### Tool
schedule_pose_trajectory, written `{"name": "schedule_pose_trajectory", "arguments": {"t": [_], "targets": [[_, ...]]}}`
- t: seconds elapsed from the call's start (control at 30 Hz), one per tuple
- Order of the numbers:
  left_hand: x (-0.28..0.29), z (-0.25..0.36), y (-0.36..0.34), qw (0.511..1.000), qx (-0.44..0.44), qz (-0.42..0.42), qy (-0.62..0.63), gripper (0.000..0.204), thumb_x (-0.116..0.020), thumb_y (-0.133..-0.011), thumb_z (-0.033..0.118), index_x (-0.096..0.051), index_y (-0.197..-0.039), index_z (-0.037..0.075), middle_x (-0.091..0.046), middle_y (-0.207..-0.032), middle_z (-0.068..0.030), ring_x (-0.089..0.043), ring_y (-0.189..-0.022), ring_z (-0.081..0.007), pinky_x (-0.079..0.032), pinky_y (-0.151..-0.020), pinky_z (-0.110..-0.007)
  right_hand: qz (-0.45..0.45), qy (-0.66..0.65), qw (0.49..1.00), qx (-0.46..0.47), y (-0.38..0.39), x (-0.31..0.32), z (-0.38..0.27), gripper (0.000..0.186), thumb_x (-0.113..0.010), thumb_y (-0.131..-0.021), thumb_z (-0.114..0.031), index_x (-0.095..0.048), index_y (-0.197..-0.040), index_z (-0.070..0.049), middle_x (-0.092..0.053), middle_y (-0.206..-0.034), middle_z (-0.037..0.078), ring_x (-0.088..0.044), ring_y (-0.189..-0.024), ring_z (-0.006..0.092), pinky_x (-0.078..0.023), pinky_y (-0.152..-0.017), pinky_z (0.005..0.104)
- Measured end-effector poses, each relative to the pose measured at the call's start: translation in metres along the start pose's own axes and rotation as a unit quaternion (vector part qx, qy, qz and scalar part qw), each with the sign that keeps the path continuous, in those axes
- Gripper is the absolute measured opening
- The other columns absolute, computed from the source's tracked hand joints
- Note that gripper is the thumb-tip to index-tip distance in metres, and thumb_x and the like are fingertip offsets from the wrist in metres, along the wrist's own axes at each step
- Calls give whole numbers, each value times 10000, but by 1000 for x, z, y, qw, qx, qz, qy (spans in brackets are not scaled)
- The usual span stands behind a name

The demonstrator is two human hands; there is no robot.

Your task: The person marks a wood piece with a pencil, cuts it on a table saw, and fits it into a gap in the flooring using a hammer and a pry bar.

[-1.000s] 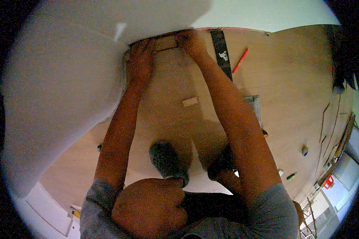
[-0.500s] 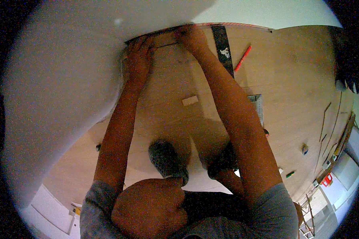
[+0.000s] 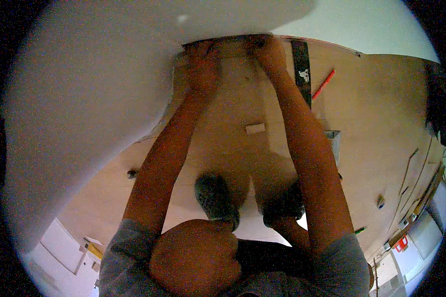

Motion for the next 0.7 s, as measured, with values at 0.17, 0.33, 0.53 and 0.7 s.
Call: {"name": "schedule_pose_trajectory", "arguments": {"t": [0.17, 0.33, 0.53, 0.7], "targets": [[-3, -5, 6, 999, 4, -31, -38, 333, -640, -876, 94, -724, -1196, 52, -621, -1324, -145, -553, -1252, -400, -438, -1091, -571, 51, -60, 997, 19, 12, -4, -6, 336, -782, -880, -258, -761, -1156, -67, -748, -1027, 154, -715, -925, 271, -546, -860, 380], [-1, -3, 7, 998, -3, -46, -50, 378, -650, -866, 94, -721, -1237, 85, -614, -1332, -141, -558, -1248, -392, -433, -1114, -558, 105, 66, 971, 204, 25, -3, -40, 262, -731, -920, -234, -765, -1139, -94, -688, -1170, 157, -640, -1099, 368, -511, -960, 455], [1, -1, 5, 998, -24, -34, -49, 416, -639, -878, 69, -705, -1287, 105, -601, -1350, -126, -553, -1247, -373, -445, -1109, -527, 100, 83, 968, 217, 24, -5, -41, 256, -712, -932, -243, -760, -1142, -104, -667, -1227, 162, -601, -1153, 400, -480, -1005, 486], [-7, -9, 9, 998, -11, -41, -37, 428, -618, -898, 85, -688, -1320, 111, -596, -1378, -118, -547, -1262, -367, -448, -1119, -488, 106, 103, 963, 227, 24, -9, -40, 259, -702, -936, -235, -758, -1151, -102, -676, -1211, 173, -605, -1132, 404, -477, -1006, 488]]}}
Point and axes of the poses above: each hand's wrist, its own y-axis away from the middle knuckle, its own x-axis out of the back of the hand, z = x × y, the point moved 9 cm from there along -y, towards the middle knuckle
